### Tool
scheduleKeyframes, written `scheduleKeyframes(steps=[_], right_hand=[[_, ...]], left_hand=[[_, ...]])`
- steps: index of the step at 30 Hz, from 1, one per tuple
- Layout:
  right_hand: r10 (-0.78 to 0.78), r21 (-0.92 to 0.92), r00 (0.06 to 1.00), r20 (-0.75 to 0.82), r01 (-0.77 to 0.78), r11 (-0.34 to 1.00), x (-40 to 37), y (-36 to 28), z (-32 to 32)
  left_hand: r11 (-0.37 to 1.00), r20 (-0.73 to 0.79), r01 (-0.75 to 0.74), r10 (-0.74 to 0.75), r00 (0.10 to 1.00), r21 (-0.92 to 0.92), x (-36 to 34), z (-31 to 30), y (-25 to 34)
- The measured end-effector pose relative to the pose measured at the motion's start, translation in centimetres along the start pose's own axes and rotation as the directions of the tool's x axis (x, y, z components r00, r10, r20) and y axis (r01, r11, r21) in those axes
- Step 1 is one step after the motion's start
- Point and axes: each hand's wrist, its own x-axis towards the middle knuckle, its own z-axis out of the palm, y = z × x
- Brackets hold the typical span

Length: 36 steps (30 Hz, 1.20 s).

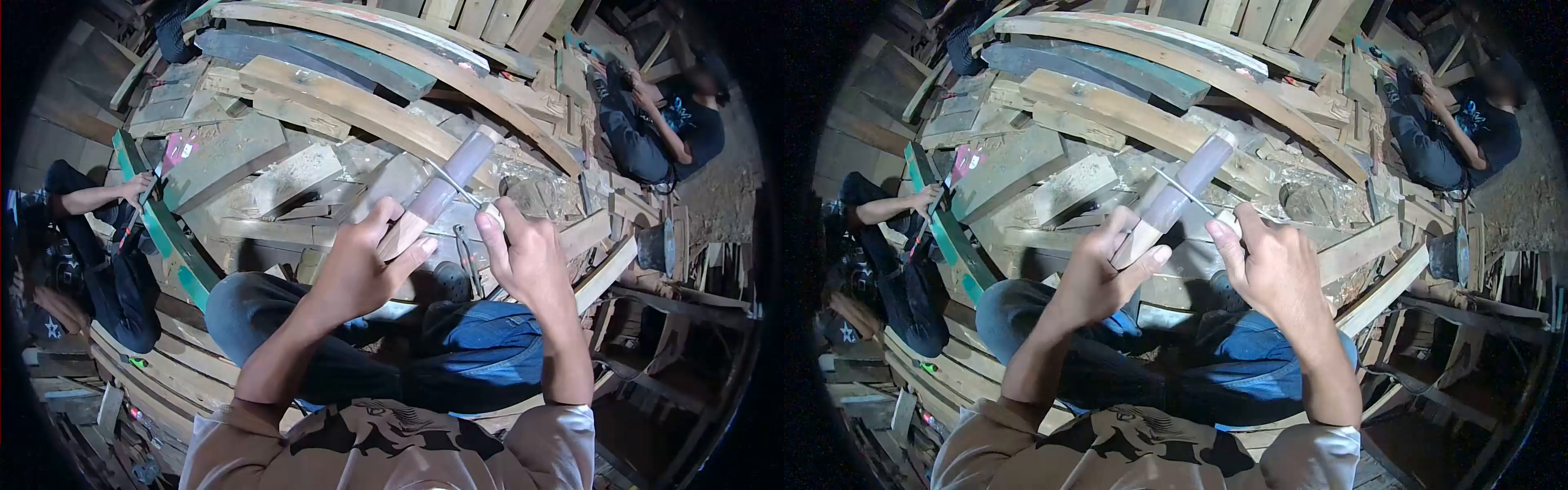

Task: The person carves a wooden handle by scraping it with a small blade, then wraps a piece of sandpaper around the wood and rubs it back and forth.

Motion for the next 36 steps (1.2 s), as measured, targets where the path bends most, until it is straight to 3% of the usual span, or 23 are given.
scheduleKeyframes(steps=[4, 7, 9, 11, 12, 14, 19, 23, 25, 27, 29, 31, 33, 36], right_hand=[[0.166, -0.006, 0.986, -0.019, -0.167, 0.986, 1.0, 0.8, -1.2], [0.063, 0.109, 0.995, -0.076, -0.054, 0.993, 0.4, 0.7, -0.6], [0.059, 0.068, 0.998, -0.029, -0.057, 0.996, 0.2, -0.2, -0.7], [0.059, 0.074, 0.997, -0.04, -0.056, 0.996, 0.3, 0.3, -0.9], [0.059, 0.074, 0.997, -0.04, -0.056, 0.996, 0.4, 0.5, -1.0], [0.143, 0.03, 0.99, 0.009, -0.143, 0.989, 0.7, 0.9, -1.4], [0.059, 0.049, 0.998, -0.005, -0.058, 0.997, 0.3, 0.3, -0.7], [0.138, 0.018, 0.989, 0.05, -0.139, 0.99, 0.7, 0.4, -1.6], [0.078, -0.006, 0.996, 0.036, -0.078, 0.997, 0.4, 0.1, -1.3], [0.029, 0.006, 0.998, 0.057, -0.029, 1.0, 0.3, -0.1, -1.2], [0.092, -0.017, 0.991, 0.095, -0.091, 0.996, 0.4, 0.1, -1.6], [0.115, -0.039, 0.989, 0.088, -0.112, 0.993, 0.6, 0.6, -1.7], [0.09, -0.06, 0.996, -0.002, -0.09, 0.994, 0.5, 0.4, -1.6], [0.097, -0.058, 0.995, -0.014, -0.097, 0.994, 0.4, 0.4, -1.5]], left_hand=[[0.999, -0.015, 0.004, -0.004, 1.0, 0.033, -0.2, 0.1, 0.0], [0.999, -0.044, -0.028, 0.029, 0.999, 0.019, -0.2, -0.1, 0.4], [1.0, -0.095, -0.024, 0.023, 0.995, -0.003, -0.2, 0.2, 0.3], [0.992, -0.155, -0.089, 0.102, 0.983, 0.089, -0.2, 0.2, 0.0], [0.991, -0.123, -0.02, 0.037, 0.992, 0.131, -0.3, 0.1, 0.1], [0.99, -0.125, -0.034, 0.052, 0.991, 0.137, -0.3, 0.0, 0.3], [0.987, -0.17, -0.048, 0.073, 0.983, 0.151, -0.2, 0.2, -0.3], [0.978, -0.153, -0.084, 0.114, 0.982, 0.188, -0.2, 0.4, -0.6], [0.997, -0.138, 0.031, -0.02, 0.99, 0.076, -0.3, 0.3, -0.3], [0.992, -0.151, -0.006, 0.024, 0.988, 0.124, -0.2, 0.1, -0.3], [0.984, -0.154, -0.036, 0.064, 0.986, 0.173, -0.3, 0.0, -0.3], [0.994, -0.156, -0.011, 0.028, 0.987, 0.109, -0.3, 0.1, -0.1], [0.993, -0.149, -0.009, 0.026, 0.989, 0.114, -0.2, 0.0, 0.0], [0.987, -0.15, -0.008, 0.032, 0.988, 0.158, -0.3, -0.1, -0.1]])
